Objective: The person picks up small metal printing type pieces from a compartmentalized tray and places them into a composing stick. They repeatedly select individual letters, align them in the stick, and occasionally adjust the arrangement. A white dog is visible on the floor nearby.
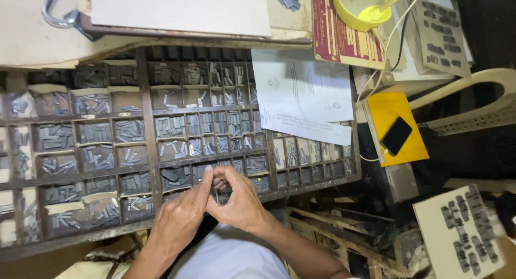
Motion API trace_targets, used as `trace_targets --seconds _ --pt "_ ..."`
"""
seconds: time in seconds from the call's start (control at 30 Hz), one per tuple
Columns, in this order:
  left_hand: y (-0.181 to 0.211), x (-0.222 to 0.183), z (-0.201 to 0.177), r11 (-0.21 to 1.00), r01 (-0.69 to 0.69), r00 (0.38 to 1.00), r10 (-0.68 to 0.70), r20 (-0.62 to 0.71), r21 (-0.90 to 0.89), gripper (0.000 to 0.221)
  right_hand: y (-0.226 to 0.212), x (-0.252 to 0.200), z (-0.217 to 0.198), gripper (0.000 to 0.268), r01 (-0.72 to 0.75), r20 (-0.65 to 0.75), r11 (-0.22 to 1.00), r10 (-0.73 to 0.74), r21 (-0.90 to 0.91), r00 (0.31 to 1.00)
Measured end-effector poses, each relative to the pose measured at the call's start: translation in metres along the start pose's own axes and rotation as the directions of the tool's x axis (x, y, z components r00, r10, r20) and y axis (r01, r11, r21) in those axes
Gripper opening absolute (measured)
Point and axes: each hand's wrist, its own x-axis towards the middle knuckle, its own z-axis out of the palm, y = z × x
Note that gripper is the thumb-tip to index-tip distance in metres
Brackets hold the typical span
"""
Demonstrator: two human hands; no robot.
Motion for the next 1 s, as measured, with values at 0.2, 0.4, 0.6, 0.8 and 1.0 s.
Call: trace_targets --seconds 0.2,0.4,0.6,0.8,1.0 --pt "-0.002 0.012 0.001 0.997 -0.06 0.972 0.067 -0.226 0.04 0.09 -0.007 0.011 -0.005 0.032 0.11 -0.156 0.992 -0.119 -0.065 0.981" --pt "0.001 0.025 -0.051 0.991 0.007 0.844 -0.077 -0.53 -0.132 0.085 -0.024 0.048 -0.031 0.026 0.284 -0.097 0.942 -0.303 -0.177 0.948" --pt "-0.041 -0.018 -0.001 0.964 0.259 0.835 -0.258 -0.486 -0.066 0.075 -0.096 0.138 -0.085 0.017 0.532 -0.306 0.65 -0.743 -0.543 0.595" --pt "-0.045 -0.034 0.016 0.96 0.268 0.773 -0.262 -0.577 -0.076 0.078 -0.087 0.222 -0.089 0.03 0.131 -0.423 0.648 -0.623 -0.75 0.658" --pt "-0.047 -0.032 0.017 0.959 0.268 0.741 -0.265 -0.617 -0.09 0.07 -0.089 0.22 -0.086 0.029 0.014 -0.435 0.624 -0.56 -0.781 0.705"
